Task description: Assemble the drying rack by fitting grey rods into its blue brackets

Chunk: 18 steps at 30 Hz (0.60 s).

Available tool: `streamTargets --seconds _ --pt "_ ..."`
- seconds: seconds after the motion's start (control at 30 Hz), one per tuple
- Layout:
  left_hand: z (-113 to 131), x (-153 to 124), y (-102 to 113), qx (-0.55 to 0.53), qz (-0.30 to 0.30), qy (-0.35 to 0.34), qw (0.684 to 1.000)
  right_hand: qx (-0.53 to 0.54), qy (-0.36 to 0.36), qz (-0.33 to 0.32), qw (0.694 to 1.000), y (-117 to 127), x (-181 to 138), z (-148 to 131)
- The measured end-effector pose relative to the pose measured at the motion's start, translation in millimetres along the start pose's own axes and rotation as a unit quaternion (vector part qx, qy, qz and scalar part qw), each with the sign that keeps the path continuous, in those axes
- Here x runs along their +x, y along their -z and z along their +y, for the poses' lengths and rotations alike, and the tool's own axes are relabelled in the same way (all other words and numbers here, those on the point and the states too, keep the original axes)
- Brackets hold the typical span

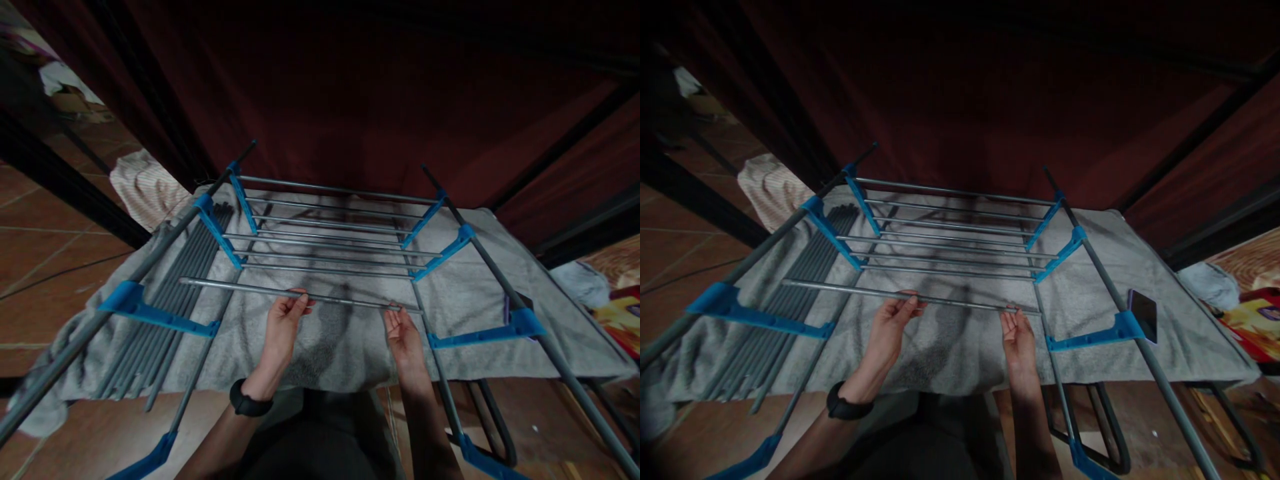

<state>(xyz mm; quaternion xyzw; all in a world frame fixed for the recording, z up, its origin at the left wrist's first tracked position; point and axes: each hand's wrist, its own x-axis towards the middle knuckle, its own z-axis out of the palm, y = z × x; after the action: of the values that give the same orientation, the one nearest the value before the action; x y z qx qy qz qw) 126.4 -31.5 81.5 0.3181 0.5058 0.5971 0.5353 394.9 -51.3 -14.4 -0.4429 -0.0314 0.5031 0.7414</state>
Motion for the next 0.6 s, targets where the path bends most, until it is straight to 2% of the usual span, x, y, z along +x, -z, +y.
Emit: streamTargets --seconds 0.37,0.47,0.6 --pt "16 28 61 -0.086 0.14 -0.015 0.986 -0.007 0.009 0.034 0.999 10 9 -12" --pt "16 31 66 -0.087 0.157 -0.02 0.984 -0.029 0.019 0.01 0.999 9 9 -10" --pt "5 27 59 -0.076 0.126 -0.006 0.989 -0.041 0.015 -0.026 0.999 3 5 1"
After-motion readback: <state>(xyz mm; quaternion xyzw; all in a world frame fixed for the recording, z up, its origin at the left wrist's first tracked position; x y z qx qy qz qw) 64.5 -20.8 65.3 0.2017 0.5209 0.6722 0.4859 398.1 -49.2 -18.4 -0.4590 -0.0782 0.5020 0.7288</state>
